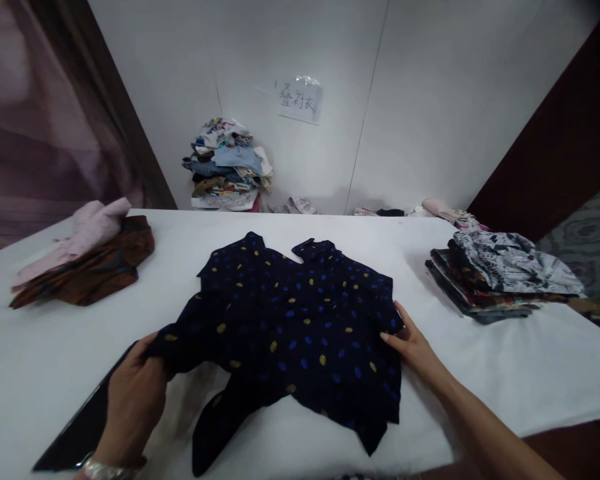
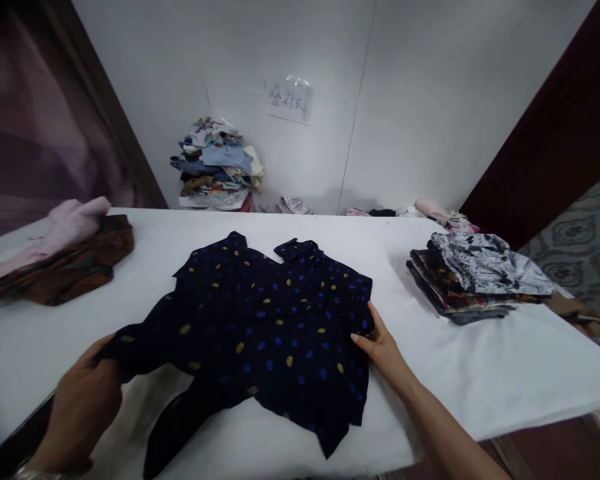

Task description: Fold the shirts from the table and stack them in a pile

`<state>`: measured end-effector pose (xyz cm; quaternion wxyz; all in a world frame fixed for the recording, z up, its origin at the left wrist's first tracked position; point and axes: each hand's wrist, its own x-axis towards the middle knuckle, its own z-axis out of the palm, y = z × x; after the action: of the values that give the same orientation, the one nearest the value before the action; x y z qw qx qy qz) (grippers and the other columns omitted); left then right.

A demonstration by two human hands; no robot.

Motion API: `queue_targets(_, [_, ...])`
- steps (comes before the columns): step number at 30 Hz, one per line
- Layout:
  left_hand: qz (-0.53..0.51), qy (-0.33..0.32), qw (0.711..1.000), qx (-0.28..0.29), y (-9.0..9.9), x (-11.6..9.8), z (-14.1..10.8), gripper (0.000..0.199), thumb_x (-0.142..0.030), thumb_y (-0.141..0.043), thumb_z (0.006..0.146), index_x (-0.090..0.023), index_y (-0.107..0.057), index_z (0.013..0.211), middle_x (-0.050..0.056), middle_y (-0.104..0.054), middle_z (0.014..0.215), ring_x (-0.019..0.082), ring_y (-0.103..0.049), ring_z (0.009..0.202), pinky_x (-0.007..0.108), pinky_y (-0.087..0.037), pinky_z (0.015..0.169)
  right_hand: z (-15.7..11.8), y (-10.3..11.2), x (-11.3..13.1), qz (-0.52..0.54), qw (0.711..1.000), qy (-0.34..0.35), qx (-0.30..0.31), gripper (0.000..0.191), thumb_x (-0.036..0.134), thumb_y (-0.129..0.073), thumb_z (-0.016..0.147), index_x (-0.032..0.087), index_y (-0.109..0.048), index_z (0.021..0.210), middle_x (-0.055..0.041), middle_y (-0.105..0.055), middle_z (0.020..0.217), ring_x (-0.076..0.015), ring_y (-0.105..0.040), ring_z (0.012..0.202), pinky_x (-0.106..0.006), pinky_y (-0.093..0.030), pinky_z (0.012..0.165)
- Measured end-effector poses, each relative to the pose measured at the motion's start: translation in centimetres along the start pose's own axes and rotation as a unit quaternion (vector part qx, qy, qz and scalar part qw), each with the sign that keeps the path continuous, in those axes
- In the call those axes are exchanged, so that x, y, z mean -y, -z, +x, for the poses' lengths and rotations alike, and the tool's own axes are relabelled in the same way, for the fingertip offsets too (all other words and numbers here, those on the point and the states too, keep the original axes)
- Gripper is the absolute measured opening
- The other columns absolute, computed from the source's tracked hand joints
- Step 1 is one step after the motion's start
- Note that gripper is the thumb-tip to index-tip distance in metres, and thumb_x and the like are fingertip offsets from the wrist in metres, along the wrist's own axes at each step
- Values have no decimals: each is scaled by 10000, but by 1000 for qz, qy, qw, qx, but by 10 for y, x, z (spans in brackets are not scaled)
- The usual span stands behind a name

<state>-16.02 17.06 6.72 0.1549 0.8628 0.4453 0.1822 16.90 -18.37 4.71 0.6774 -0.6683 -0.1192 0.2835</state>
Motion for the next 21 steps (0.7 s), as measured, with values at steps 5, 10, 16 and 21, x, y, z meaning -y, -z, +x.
queue_targets(5, [16,-19,998,-53,6,-11,51,445,-338,-345,801,-270,-696,1065,44,-720,1100,295,-672,1030,401,-549,848,39,1,14,75,993,25,-82,734,218,-787,601,380,-552,1277,10,-742,910,-229,-704,775,-341,-590,672])
queue_targets(10, [77,3,996,-37,46,-66,152,389,-224,-431,844,-118,-722,1080,133,-745,1029,303,-687,983,387,-516,848,116,-15,109,112,974,61,-185,634,7,-587,703,182,-524,1309,15,-657,718,-105,-535,486,-201,-405,443])
queue_targets(16, [-19,-96,941,-324,172,-161,245,490,-271,-346,938,44,-595,1219,184,-621,1296,258,-540,1254,375,-378,1033,167,-14,284,150,934,237,-221,685,-42,-412,837,256,-382,1453,-26,-648,1213,14,-559,659,-145,-404,599])
queue_targets(21, [26,-184,911,-369,210,-162,221,612,-373,-240,965,107,-547,1190,83,-609,1179,341,-499,1247,451,-328,972,162,28,313,161,904,359,-165,591,25,-346,810,76,-477,1384,-135,-641,1270,-25,-650,783,-227,-405,668])
